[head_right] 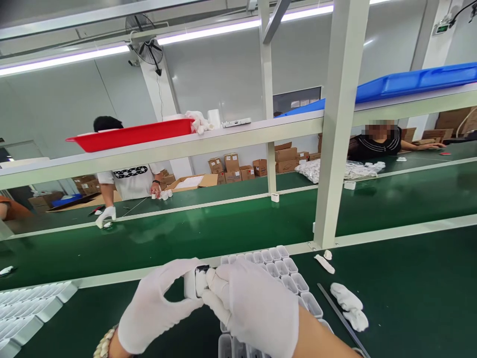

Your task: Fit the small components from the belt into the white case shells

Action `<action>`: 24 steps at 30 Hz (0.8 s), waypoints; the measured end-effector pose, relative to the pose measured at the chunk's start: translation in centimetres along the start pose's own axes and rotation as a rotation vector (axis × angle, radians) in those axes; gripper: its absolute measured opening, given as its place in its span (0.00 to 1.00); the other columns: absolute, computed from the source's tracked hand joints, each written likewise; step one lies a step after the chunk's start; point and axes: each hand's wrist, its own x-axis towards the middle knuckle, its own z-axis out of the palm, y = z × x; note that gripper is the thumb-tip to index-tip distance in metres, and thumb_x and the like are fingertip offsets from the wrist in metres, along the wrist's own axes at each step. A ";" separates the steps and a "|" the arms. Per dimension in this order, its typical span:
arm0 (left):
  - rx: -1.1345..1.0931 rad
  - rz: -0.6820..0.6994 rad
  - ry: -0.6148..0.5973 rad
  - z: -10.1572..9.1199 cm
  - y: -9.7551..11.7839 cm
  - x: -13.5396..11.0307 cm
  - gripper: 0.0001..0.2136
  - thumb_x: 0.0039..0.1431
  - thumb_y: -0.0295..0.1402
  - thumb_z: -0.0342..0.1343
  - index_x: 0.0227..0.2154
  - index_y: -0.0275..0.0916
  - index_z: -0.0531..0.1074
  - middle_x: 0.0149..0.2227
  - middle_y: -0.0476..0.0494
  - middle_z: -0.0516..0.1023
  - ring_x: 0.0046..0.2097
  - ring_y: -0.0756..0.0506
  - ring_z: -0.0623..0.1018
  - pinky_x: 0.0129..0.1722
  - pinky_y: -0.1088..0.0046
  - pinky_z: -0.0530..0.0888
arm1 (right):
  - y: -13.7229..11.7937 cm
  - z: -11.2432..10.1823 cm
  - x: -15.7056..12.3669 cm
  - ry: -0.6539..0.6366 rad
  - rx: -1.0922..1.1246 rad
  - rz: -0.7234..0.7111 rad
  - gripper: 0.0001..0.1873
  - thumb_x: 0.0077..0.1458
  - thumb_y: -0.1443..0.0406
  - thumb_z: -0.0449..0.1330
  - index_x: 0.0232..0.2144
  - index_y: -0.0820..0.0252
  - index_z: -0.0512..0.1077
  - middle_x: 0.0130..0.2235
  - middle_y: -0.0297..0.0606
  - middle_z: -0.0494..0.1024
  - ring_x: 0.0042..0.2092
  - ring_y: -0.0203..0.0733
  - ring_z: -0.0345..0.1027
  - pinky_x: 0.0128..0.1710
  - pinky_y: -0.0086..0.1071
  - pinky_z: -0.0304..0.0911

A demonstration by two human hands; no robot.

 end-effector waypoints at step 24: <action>0.008 0.035 0.016 0.1 0.2 -0.3 0.16 0.51 0.30 0.63 0.44 0.43 0.73 0.40 0.47 0.83 0.38 0.44 0.83 0.40 0.68 0.82 | -0.8 -1.3 -0.6 -0.086 -0.076 -0.010 0.05 0.53 0.72 0.54 0.29 0.58 0.67 0.25 0.32 0.72 0.22 0.37 0.63 0.20 0.31 0.55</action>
